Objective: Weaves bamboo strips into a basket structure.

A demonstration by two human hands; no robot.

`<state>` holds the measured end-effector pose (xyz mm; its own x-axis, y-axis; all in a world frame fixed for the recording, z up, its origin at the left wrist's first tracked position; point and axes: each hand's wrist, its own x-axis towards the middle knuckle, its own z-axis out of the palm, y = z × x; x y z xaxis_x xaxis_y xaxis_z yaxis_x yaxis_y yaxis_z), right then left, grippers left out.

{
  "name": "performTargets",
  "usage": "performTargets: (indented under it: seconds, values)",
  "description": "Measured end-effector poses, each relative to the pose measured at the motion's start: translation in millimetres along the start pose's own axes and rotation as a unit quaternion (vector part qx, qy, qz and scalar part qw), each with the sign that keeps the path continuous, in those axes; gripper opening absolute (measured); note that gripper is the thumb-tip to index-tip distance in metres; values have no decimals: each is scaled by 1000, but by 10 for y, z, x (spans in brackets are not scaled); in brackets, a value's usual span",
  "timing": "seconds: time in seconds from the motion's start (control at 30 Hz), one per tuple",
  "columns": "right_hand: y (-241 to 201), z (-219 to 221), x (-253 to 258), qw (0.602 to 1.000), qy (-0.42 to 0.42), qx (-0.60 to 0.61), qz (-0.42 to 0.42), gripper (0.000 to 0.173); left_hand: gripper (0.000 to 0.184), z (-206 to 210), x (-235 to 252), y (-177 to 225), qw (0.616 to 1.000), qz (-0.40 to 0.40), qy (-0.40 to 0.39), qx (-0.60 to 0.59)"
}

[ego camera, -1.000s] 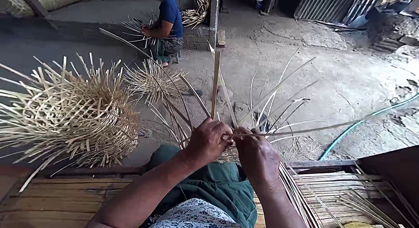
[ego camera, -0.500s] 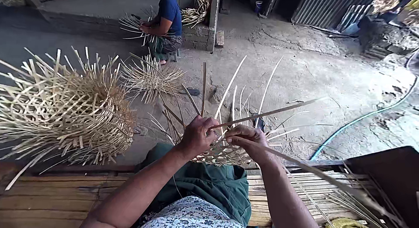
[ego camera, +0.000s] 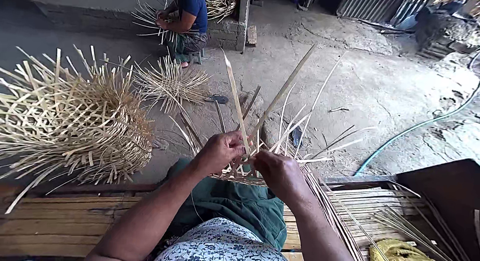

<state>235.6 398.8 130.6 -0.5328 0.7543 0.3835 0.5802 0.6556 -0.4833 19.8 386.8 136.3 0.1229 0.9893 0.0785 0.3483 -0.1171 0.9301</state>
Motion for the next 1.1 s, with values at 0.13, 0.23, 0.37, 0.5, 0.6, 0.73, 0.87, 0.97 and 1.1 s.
performTargets:
  seconds: [0.13, 0.23, 0.37, 0.5, 0.6, 0.73, 0.87, 0.97, 1.1]
  values:
    - [-9, -88, 21, 997, -48, 6, 65, 36, 8, 89, -81, -135, 991, 85, 12, -107]
    - [-5, -138, 47, 991, -90, 15, 99, 36, 12, 140, -123, -187, 985, 149, 60, -70]
    - [4, -111, 66, 993, -73, 26, 86, 36, 38, 196, -154, -85, 918, 319, 139, 191]
    - [168, 78, -21, 984, 66, 160, 54, 16, 41, 107, 33, -33, 841, 362, 24, 401]
    - [242, 122, -64, 971, 141, 177, 82, 17, 39, -92, 184, 2, 844, 344, 43, 410]
    - [242, 97, -68, 957, 146, 219, 120, 20, 31, 9, 86, 42, 851, 366, 130, 353]
    - [214, -18, -11, 942, 38, 261, 208, 41, 19, 159, -40, -154, 888, 318, 128, 306]
    - [185, -109, 64, 924, -86, 289, 237, 41, 17, 118, -71, -243, 909, 291, 89, 284]
    - [163, -200, 153, 917, -125, 323, 199, 9, 17, 61, -82, -186, 919, 290, 53, 263]
